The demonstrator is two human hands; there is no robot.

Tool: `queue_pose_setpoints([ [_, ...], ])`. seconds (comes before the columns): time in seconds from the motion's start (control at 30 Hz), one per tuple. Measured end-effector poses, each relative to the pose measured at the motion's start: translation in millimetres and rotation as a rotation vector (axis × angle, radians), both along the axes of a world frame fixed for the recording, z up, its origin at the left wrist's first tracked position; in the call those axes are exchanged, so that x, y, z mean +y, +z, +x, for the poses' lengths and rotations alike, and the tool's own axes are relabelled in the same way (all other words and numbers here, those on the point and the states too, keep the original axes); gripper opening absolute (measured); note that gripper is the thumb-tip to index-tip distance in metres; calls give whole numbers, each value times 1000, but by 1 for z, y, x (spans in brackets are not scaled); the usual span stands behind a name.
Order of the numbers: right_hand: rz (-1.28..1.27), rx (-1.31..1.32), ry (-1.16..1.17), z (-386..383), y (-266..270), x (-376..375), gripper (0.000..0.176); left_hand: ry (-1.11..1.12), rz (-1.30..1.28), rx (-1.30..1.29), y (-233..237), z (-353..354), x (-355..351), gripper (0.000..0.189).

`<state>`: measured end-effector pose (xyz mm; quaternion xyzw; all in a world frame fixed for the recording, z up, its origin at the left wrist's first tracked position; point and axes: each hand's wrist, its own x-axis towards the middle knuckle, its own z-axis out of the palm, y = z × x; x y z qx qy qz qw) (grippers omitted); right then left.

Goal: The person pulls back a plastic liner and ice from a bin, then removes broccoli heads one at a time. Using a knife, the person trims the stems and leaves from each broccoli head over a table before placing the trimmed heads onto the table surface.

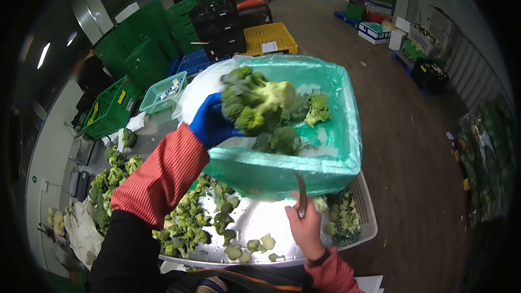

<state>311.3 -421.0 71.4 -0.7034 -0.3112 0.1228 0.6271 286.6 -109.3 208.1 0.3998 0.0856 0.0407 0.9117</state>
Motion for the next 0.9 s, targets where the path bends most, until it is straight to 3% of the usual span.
queue_pose_setpoints([
  [0.07, 267, 92, 125, -1, 34, 32, 41, 19, -53, -29, 3, -50, -20, 66],
  [0.13, 378, 206, 225, -10, 69, 59, 51, 14, -136, -62, -14, -93, -33, 76],
  [0.23, 253, 471, 302, -37, 81, 80, 51, 2, -148, -18, -45, -155, -54, 75],
  [0.27, 184, 365, 287, -46, 59, 88, 45, 58, -118, 99, -57, -173, -62, 81],
  [0.3, 157, 455, 319, -58, 46, 90, 43, 103, -116, 124, -81, -191, -62, 85],
  [0.37, 101, 638, 374, -85, 24, 87, 38, 318, 157, 193, -106, -217, -74, 93],
  [0.4, 16, 677, 361, -97, 11, 86, 34, 439, 118, 267, -125, -223, -80, 98],
  [0.43, -12, 682, 345, -110, 3, 85, 30, 525, 294, 241, -146, -223, -86, 97],
  [0.53, -187, 661, 373, -111, -43, 79, 23, 453, -17, 599, -168, -225, -96, 95],
  [0.6, -303, 734, 401, -98, -62, 72, 22, 477, 45, 656, -184, -222, -104, 96],
  [0.7, -407, -392, 229, -93, -55, 50, 17, 499, 18, 706, -198, -216, -98, 95],
  [0.8, -573, -513, 257, -105, -41, 47, 13, 527, -25, 670, -195, -209, -98, 92],
  [0.9, -671, -598, 314, -107, -49, 46, 11, 529, 16, 722, -189, -205, -105, 74],
])
